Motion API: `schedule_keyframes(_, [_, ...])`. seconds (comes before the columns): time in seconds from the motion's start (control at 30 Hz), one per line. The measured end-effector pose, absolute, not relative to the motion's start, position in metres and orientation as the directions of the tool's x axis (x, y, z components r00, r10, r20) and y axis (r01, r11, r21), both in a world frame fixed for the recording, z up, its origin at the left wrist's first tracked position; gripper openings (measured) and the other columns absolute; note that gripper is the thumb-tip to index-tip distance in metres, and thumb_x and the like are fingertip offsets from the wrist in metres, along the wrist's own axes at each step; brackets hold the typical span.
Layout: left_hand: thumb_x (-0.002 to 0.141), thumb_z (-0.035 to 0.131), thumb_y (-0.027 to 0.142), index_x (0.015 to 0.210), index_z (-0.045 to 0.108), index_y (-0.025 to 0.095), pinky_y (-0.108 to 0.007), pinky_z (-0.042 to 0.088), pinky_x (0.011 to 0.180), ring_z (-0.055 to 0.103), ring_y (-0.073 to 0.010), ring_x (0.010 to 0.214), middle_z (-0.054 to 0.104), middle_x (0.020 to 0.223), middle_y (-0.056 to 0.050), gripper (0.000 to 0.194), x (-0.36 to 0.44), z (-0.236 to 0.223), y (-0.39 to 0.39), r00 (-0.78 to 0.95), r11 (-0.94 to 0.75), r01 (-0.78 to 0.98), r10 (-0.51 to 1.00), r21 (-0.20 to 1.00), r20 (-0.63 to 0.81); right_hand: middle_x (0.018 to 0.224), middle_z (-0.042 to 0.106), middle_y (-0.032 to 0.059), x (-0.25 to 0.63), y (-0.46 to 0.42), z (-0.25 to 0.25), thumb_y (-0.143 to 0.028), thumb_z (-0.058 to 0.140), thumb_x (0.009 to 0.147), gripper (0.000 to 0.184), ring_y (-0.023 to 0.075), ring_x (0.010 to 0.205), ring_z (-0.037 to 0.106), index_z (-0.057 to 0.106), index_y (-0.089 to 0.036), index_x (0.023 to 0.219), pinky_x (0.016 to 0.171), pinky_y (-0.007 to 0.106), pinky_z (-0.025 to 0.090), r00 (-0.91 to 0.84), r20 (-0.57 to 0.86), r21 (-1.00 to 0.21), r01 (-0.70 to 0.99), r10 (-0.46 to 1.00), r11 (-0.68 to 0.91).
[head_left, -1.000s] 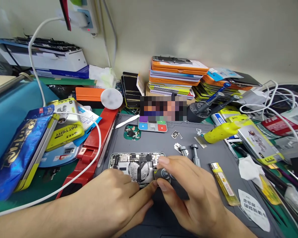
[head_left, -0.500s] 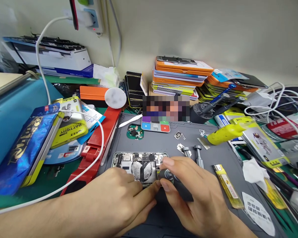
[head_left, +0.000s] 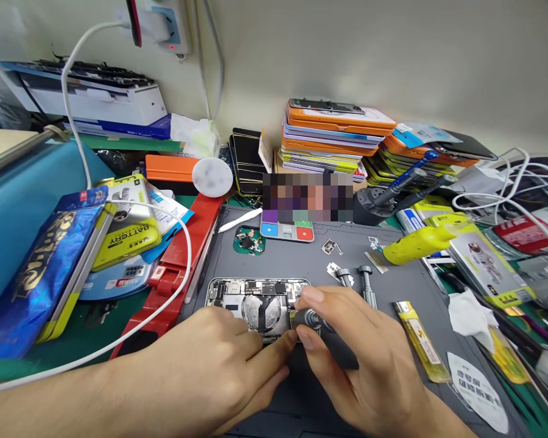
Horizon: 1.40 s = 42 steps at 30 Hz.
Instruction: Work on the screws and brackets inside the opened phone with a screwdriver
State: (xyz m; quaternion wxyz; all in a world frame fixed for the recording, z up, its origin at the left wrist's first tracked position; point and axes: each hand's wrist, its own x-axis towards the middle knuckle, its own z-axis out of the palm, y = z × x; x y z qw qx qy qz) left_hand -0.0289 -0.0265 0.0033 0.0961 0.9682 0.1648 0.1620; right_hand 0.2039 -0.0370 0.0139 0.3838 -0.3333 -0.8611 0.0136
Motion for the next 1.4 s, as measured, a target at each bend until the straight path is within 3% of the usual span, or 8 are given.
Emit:
schedule_keyframes(0.3, [0.113, 0.045, 0.022, 0.120, 0.063, 0.015, -0.039, 0.058, 0.062, 0.074, -0.0230, 0.070, 0.078, 0.090, -0.003, 0.020, -0.0290, 0.0028, -0.0268, 0.892, -0.917, 0.298, 0.367, 0.266, 0.264, 0.103, 0.080, 0.0094, 0.2039, -0.0376, 0.0128, -0.001, 0.059, 0.094, 0.050, 0.0217, 0.091, 0.076, 0.053, -0.013, 0.143, 0.084, 0.036, 0.068, -0.487, 0.643, -0.291, 0.558, 0.591, 0.777])
schedule_keyframes(0.43, [0.112, 0.048, 0.021, 0.113, 0.064, 0.015, -0.036, 0.054, 0.059, 0.071, -0.0211, 0.065, 0.076, 0.085, -0.002, 0.017, -0.0278, 0.0035, -0.0258, 0.887, -0.920, 0.300, 0.366, 0.254, 0.282, 0.102, 0.080, 0.0077, 0.2044, -0.0362, 0.0128, -0.003, 0.059, 0.095, 0.054, 0.0218, 0.089, 0.077, 0.052, -0.017, 0.147, 0.081, 0.037, 0.068, -0.481, 0.639, -0.302, 0.561, 0.601, 0.770])
schedule_keyframes(0.57, [0.112, 0.049, 0.021, 0.101, 0.062, 0.018, -0.036, 0.044, 0.051, 0.063, -0.0188, 0.058, 0.071, 0.078, 0.001, 0.018, -0.0276, 0.0034, -0.0251, 0.886, -0.926, 0.293, 0.356, 0.237, 0.298, 0.101, 0.080, 0.0107, 0.2053, -0.0358, 0.0136, -0.010, 0.061, 0.099, 0.046, 0.0232, 0.090, 0.077, 0.054, -0.013, 0.144, 0.082, 0.037, 0.067, -0.487, 0.639, -0.298, 0.557, 0.595, 0.775])
schedule_keyframes(0.7, [0.113, 0.046, 0.020, 0.097, 0.061, 0.019, -0.039, 0.045, 0.051, 0.064, -0.0201, 0.058, 0.070, 0.077, 0.001, 0.022, -0.0283, 0.0029, -0.0257, 0.889, -0.923, 0.292, 0.359, 0.252, 0.283, 0.100, 0.079, 0.0108, 0.2069, -0.0357, 0.0147, -0.012, 0.061, 0.100, 0.043, 0.0234, 0.090, 0.076, 0.055, -0.013, 0.142, 0.082, 0.037, 0.066, -0.486, 0.636, -0.297, 0.563, 0.599, 0.772])
schedule_keyframes(1.03, [0.114, 0.044, 0.023, 0.116, 0.064, 0.015, -0.042, 0.052, 0.052, 0.070, -0.0234, 0.063, 0.076, 0.084, -0.001, 0.021, -0.0296, 0.0026, -0.0279, 0.870, -0.916, 0.327, 0.388, 0.232, 0.303, 0.102, 0.079, 0.0112, 0.2054, -0.0356, 0.0142, -0.011, 0.059, 0.101, 0.045, 0.0239, 0.093, 0.076, 0.053, -0.014, 0.145, 0.083, 0.037, 0.067, -0.484, 0.634, -0.301, 0.565, 0.603, 0.769])
schedule_keyframes(1.4, [0.115, 0.040, 0.023, 0.126, 0.063, 0.012, -0.042, 0.050, 0.048, 0.067, -0.0224, 0.058, 0.073, 0.079, 0.001, 0.027, -0.0289, 0.0043, -0.0276, 0.876, -0.921, 0.334, 0.382, 0.201, 0.295, 0.103, 0.078, 0.0127, 0.2057, -0.0369, 0.0133, -0.001, 0.061, 0.095, 0.044, 0.0227, 0.094, 0.074, 0.057, -0.006, 0.139, 0.088, 0.034, 0.064, -0.482, 0.647, -0.285, 0.567, 0.591, 0.773])
